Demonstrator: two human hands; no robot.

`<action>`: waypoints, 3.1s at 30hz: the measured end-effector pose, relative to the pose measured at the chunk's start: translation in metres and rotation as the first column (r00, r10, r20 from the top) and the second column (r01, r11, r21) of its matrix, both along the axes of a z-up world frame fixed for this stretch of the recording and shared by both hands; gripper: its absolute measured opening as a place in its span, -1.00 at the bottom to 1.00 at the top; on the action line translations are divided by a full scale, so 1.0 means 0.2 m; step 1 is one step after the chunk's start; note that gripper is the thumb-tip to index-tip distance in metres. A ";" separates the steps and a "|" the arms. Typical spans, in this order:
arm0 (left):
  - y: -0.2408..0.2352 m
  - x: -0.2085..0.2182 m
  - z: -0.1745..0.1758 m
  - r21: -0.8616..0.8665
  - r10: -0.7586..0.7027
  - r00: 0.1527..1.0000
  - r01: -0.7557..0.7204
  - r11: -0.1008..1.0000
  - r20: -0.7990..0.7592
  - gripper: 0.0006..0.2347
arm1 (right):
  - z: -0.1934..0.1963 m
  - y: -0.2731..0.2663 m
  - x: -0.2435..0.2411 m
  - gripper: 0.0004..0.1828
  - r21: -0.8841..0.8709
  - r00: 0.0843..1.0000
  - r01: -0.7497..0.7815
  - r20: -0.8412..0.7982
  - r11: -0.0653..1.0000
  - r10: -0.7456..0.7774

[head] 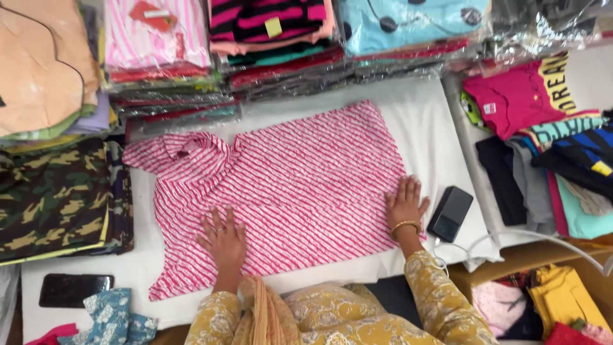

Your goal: The person folds a pink and white striped shirt, a light blue polka-dot shirt, and a dark blue shirt on a white table. They smooth out each garment, fold the sleeves and sides, and then fold the shirts into neat rectangles before stacking them.

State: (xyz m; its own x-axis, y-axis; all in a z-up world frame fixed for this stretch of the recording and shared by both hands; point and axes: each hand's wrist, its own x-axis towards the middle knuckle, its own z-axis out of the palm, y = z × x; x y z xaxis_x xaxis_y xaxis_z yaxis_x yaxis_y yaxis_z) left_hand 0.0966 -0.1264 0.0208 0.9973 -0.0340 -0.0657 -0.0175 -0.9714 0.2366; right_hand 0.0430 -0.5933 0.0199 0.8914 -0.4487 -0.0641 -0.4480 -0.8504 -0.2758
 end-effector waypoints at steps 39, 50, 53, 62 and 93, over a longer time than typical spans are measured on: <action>0.22 1.04 0.38 -0.220 0.297 0.866 -0.407 0.887 -0.402 -0.67 | -0.08 -0.46 1.43 -0.30 -0.153 0.941 -0.091 -0.336 0.984 0.035; 0.31 1.39 0.04 0.405 -0.349 0.924 0.381 0.831 -0.155 -0.46 | 0.00 -0.24 1.44 -0.64 -0.333 0.912 -0.398 -0.246 0.855 0.329; 0.39 1.45 0.07 0.489 -0.156 0.926 0.317 0.812 -0.343 -0.61 | 0.05 -0.28 1.34 -0.88 -0.361 0.920 -0.391 -0.152 0.847 0.360; 0.79 1.29 0.61 0.308 -0.297 0.875 0.424 0.852 -0.382 -0.50 | 0.16 -0.43 1.04 -0.92 -0.391 0.880 -0.344 0.181 0.853 0.438; 0.91 0.39 -0.11 -0.713 0.553 0.819 -0.481 0.511 -0.156 -0.46 | 0.17 -0.25 0.05 -0.72 0.000 0.955 -0.045 0.294 0.999 0.043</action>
State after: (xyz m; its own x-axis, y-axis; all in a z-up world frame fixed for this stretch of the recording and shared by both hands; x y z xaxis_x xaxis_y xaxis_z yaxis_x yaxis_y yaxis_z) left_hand 0.1748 0.0559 -0.0015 0.8535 0.4903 -0.1766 0.3784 -0.3500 0.8569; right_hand 0.0533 -0.6432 0.0538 0.8899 -0.4094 0.2009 -0.3087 -0.8651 -0.3955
